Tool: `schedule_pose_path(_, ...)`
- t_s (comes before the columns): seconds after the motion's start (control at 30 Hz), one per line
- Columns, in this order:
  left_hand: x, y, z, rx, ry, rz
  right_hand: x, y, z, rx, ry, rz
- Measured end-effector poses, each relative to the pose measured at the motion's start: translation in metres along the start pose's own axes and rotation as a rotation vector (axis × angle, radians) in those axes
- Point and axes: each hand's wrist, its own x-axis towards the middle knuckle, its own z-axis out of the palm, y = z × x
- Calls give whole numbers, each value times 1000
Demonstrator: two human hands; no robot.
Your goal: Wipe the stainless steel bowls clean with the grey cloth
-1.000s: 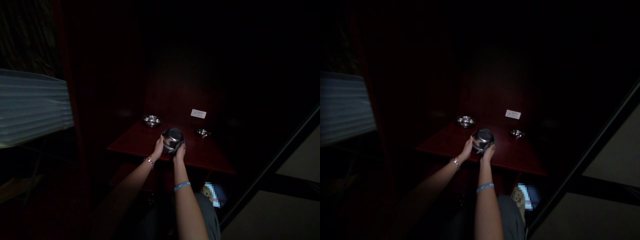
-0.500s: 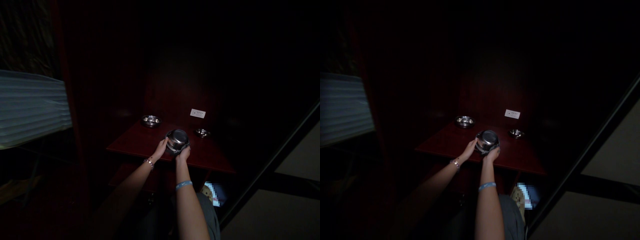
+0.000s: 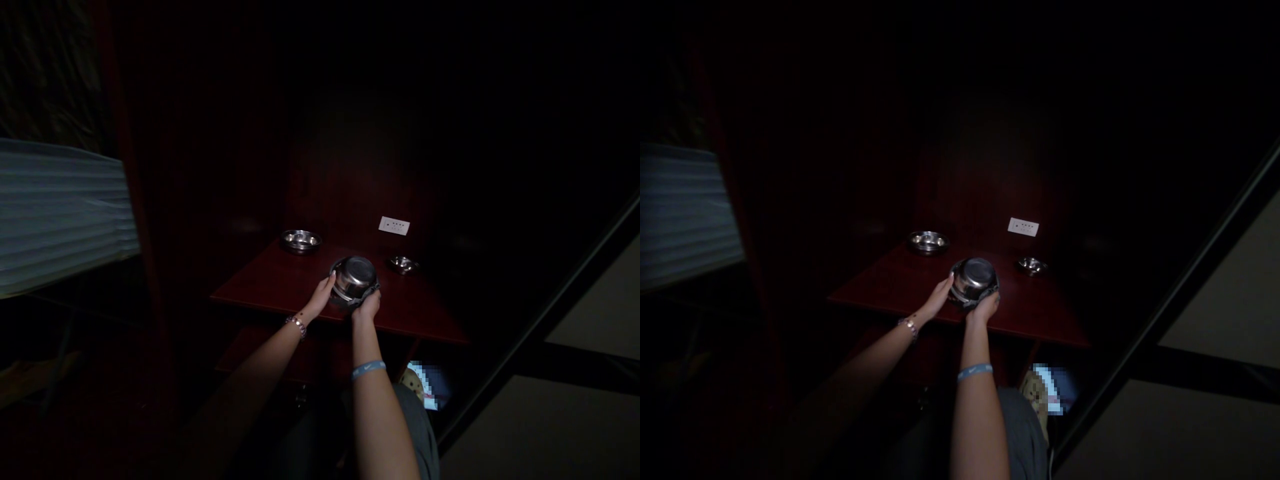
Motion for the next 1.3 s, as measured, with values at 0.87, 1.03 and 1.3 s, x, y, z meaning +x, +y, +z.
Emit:
schedule_pose_path(0.87,-4,6,2,29,3,-50,0,3,1,-12,28,-61)
schedule_pose_path(1.03,-4,5,3,42,16,-47,-2,3,1,-46,41,-96)
schedule_pose_path(1.3,-1,0,2,108,20,-6,-4,0,3,-32,66,-125)
